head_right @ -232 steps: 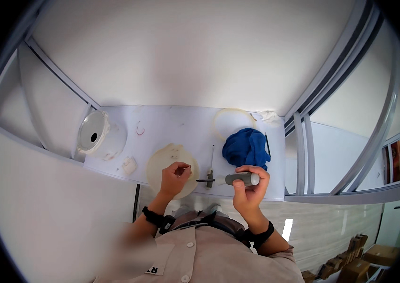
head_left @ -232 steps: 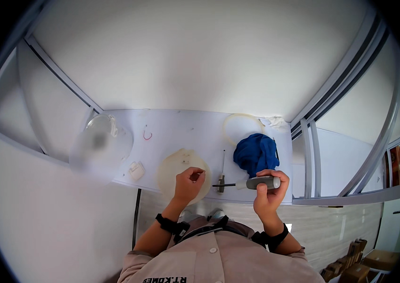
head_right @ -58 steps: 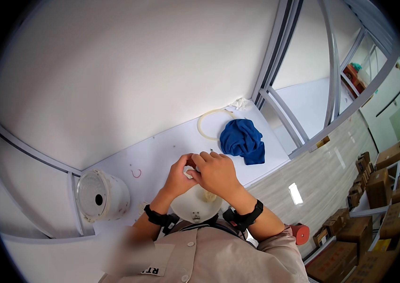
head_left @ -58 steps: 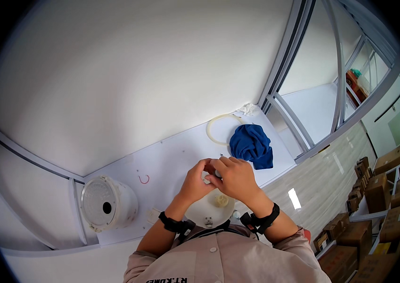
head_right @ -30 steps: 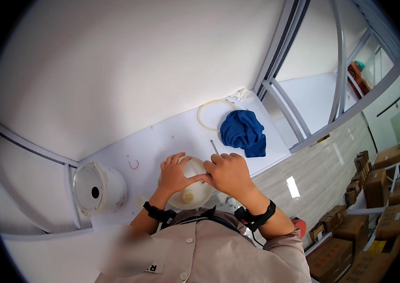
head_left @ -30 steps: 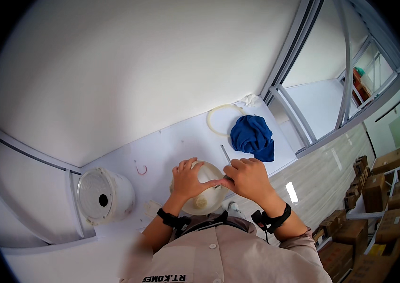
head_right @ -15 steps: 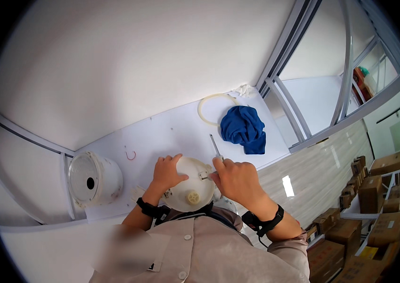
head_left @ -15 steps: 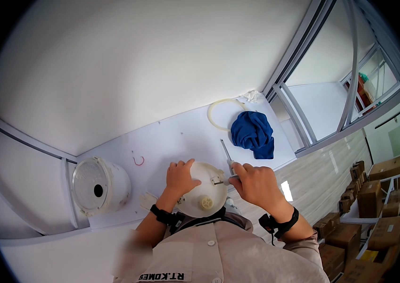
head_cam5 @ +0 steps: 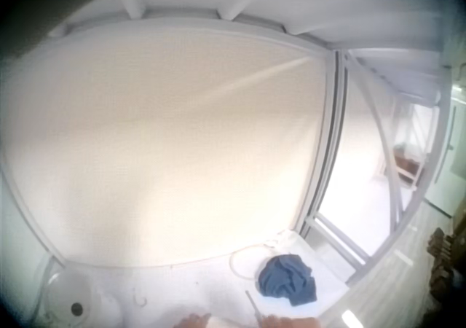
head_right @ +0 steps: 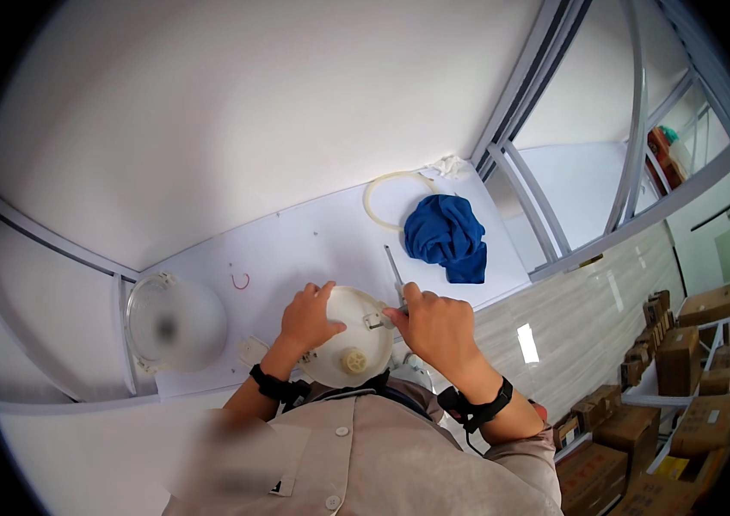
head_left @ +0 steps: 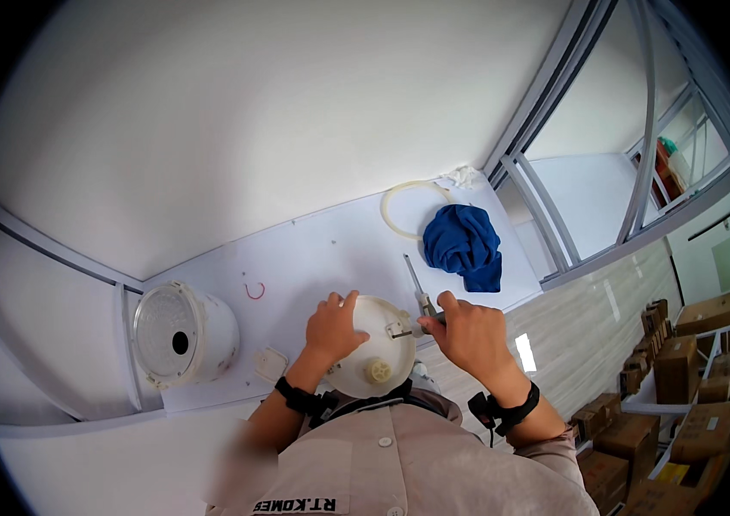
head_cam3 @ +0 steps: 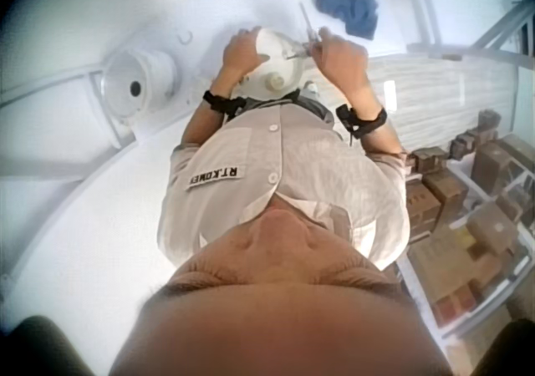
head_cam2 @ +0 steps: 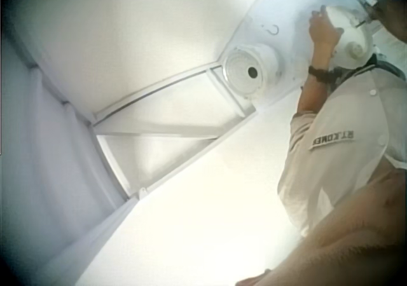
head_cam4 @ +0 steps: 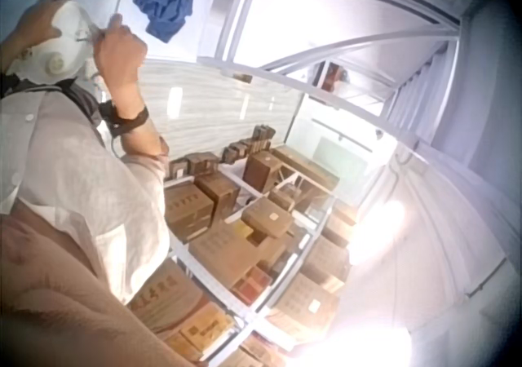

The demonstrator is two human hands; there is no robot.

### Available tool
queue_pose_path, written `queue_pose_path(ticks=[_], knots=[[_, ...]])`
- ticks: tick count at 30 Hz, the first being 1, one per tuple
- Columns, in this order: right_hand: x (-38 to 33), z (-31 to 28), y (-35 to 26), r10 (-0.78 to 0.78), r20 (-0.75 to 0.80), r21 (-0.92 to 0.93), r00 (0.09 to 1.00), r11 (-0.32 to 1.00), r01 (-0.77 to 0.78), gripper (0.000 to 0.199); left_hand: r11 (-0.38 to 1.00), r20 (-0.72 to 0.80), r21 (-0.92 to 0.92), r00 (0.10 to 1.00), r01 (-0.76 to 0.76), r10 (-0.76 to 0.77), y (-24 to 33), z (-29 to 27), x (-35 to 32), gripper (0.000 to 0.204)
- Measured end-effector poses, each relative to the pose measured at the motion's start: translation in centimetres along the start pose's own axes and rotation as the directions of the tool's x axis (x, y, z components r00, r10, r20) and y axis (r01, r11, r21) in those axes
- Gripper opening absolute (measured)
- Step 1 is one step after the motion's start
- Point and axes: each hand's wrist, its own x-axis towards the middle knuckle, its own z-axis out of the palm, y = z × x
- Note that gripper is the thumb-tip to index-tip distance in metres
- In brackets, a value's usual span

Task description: The person assembles a white plastic appliance by hand, inserting a small internal component and securing it with a screwdriver. The person then attaches a lid to the base unit and aligns the parts.

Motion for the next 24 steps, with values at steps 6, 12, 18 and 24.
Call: queue_pose_path(ticks=[6, 12, 18, 24], knots=[[-0.8, 0.4, 1.3, -0.425, -0.505, 0.223, 0.751, 0.776, 0.59, 0.044, 1.0, 0.006, 0.027, 1.0, 0.009, -0.009, 0.4, -0.2, -0.3, 0.09], [-1.1, 0.0, 1.1, -0.138, -0.17, 0.037, 0.976, 0.989, 0.147, 0.04, 1.0, -0.02, 0.019, 1.0, 0.023, -0.022, 0.5, 0.2, -0.5, 0.089], [-2.2, -0.1, 1.5, -0.274, -0.3, -0.064, 0.914, 0.961, 0.267, 0.033, 0.999, -0.005, 0.029, 0.999, 0.044, -0.044, 0.8, -0.1, -0.6, 0.09], [-1.5, 1.5, 2.8, -0.355, -0.352, 0.17, 0.866, 0.886, 0.432, 0.034, 0.999, 0.016, 0.026, 0.999, 0.046, -0.046, 1.4, -0.4, -0.7, 0.09]])
